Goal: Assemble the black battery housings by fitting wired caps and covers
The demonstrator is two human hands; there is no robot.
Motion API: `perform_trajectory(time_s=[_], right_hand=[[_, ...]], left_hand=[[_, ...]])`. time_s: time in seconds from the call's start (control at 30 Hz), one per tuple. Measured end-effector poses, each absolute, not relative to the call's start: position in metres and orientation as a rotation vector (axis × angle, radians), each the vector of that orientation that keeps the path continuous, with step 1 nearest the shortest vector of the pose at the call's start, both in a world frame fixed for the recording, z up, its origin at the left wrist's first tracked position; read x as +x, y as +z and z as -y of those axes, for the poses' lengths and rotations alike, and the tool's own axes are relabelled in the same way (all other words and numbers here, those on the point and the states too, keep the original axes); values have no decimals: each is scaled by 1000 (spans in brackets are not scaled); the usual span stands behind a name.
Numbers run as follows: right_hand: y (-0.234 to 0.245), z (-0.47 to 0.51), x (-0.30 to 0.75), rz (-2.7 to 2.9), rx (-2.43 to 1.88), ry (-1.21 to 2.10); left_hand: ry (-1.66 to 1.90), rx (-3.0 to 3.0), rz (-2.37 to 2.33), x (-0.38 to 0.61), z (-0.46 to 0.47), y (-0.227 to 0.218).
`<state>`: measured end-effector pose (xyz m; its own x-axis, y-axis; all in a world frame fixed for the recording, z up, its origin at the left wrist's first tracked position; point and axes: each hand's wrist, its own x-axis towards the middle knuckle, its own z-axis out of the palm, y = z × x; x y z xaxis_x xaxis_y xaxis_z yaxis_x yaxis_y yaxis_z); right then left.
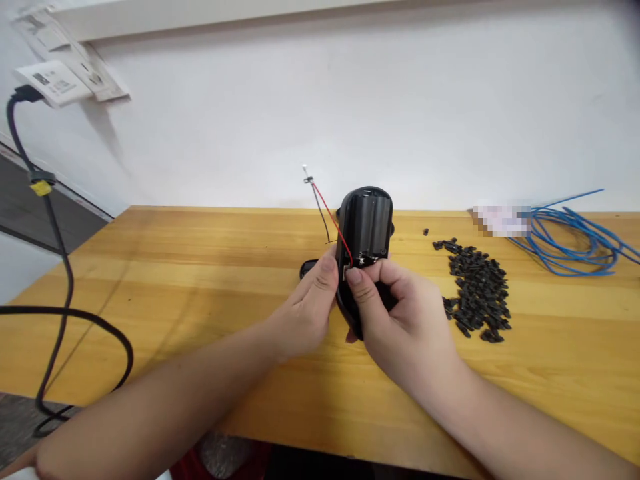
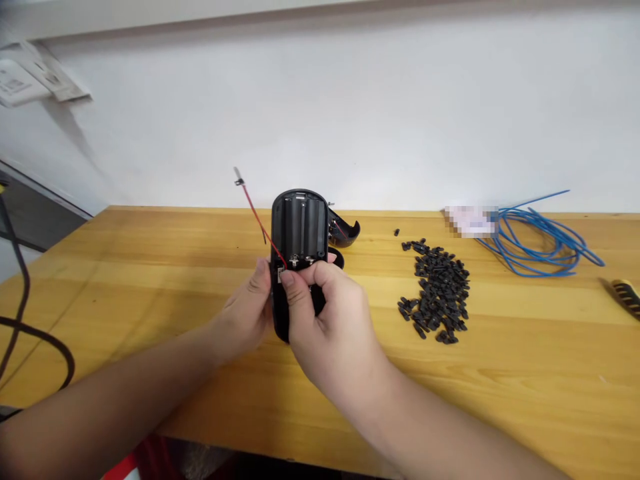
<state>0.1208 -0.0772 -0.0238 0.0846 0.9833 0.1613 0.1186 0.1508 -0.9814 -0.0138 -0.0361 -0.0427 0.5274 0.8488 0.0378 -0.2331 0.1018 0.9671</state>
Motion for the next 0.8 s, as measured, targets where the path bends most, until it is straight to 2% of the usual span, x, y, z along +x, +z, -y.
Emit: perform_trajectory(time_s=[0.23, 0.57, 0.8], right_hand=[[-21, 69, 128, 1191, -1179, 1201], [-14, 69, 127, 1318, -1331, 950], [-17, 67, 127, 1416, -1342, 795]], left_hand=[[801, 1159, -539, -14, 30, -49], [814, 916, -402, -8, 33, -44], [844, 663, -531, -3, 39, -44]])
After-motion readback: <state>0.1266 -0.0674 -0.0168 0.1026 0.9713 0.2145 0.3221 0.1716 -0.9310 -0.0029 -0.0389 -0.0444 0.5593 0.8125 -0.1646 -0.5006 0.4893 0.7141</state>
